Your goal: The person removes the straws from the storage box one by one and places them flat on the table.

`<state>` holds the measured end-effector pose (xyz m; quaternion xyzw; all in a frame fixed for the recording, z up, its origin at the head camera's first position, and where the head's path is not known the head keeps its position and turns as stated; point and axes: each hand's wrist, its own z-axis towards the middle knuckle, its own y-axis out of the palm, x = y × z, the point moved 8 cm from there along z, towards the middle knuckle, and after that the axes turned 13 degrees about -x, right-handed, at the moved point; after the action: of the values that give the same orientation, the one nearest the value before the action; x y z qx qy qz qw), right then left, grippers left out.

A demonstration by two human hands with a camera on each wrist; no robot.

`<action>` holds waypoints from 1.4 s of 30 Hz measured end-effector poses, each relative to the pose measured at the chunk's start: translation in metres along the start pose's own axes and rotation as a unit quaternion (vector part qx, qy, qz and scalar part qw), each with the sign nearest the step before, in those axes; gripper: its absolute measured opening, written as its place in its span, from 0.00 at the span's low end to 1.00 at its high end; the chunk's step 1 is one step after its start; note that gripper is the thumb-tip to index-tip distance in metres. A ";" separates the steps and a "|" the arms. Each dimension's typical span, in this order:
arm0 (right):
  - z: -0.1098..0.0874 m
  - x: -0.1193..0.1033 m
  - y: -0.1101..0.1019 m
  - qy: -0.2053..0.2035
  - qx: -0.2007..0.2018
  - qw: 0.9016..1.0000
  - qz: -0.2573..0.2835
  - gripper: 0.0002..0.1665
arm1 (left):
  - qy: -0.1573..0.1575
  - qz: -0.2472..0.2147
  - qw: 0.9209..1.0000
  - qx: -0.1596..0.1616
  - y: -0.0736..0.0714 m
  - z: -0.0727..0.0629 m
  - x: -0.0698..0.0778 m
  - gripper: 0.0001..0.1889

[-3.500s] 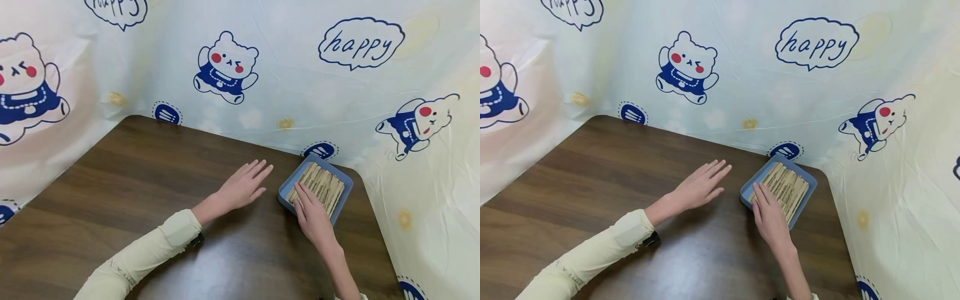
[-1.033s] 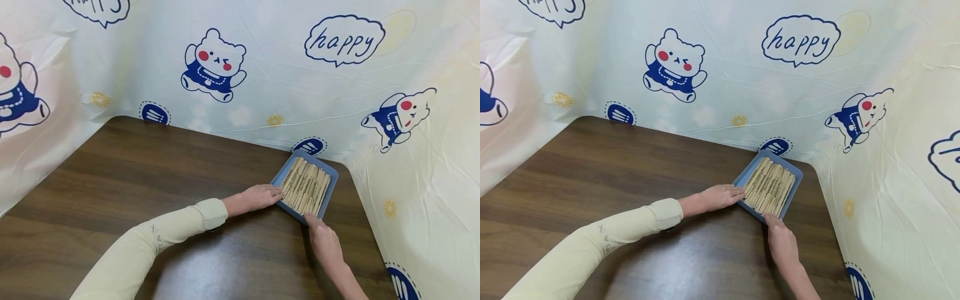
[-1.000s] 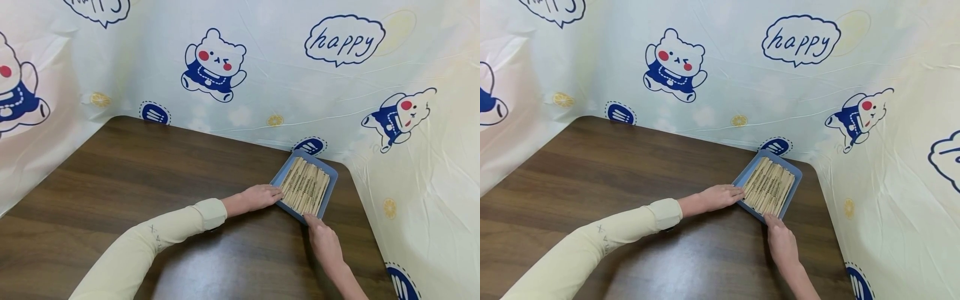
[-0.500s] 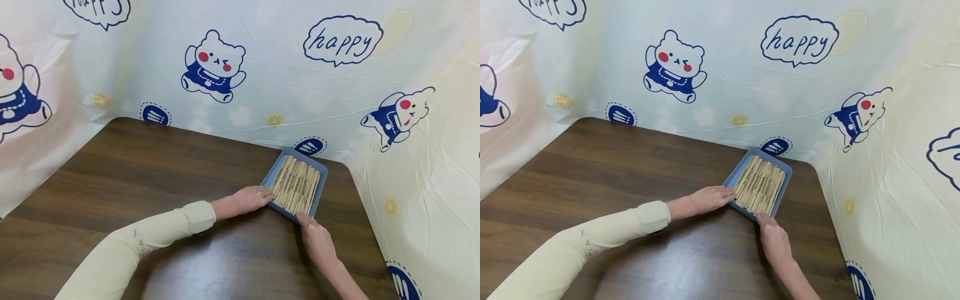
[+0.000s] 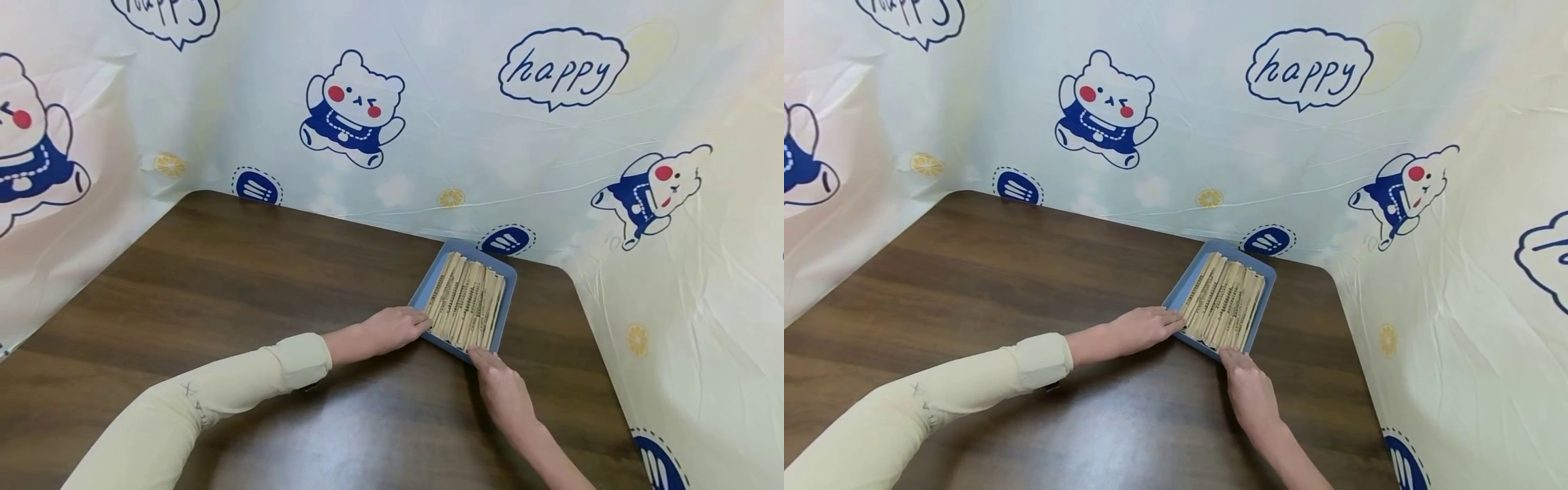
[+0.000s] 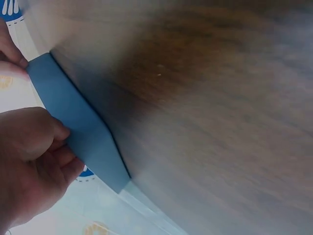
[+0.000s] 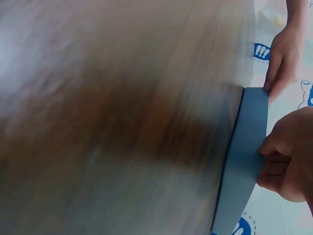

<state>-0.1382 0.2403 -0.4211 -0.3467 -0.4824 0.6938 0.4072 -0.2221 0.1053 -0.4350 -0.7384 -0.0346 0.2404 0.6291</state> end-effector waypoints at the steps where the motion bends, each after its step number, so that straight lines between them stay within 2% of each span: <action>1: 0.001 -0.001 0.001 -0.001 -0.001 1.000 0.000 0.20 | -0.002 -0.001 1.000 -0.003 0.001 -0.002 -0.001 0.18; 7: 0.008 -0.008 0.005 -0.007 -0.009 1.000 0.002 0.19 | -0.019 -0.004 1.000 -0.015 0.006 -0.012 -0.004 0.19; 16: 0.015 -0.016 0.010 -0.024 -0.025 0.999 0.008 0.21 | -0.025 0.005 1.000 0.016 0.004 -0.030 -0.004 0.19; 23: 0.022 -0.021 0.013 -0.044 -0.035 0.998 0.014 0.22 | -0.047 0.010 0.999 -0.013 0.006 -0.040 -0.007 0.22; 26: 0.025 -0.023 0.013 -0.052 -0.034 0.998 0.017 0.21 | -0.052 0.012 0.998 -0.014 0.007 -0.045 -0.008 0.22; 34: 0.033 -0.030 0.014 -0.068 -0.037 0.997 0.029 0.21 | -0.072 -0.008 0.997 0.005 0.007 -0.056 -0.010 0.21; 42: 0.041 -0.034 0.015 -0.072 -0.048 0.995 0.043 0.18 | -0.081 -0.001 0.997 0.012 0.010 -0.063 -0.011 0.20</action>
<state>-0.1625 0.1905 -0.4207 -0.3357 -0.5276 0.7100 0.3238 -0.2090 0.0419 -0.4348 -0.7090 -0.0828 0.2991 0.6332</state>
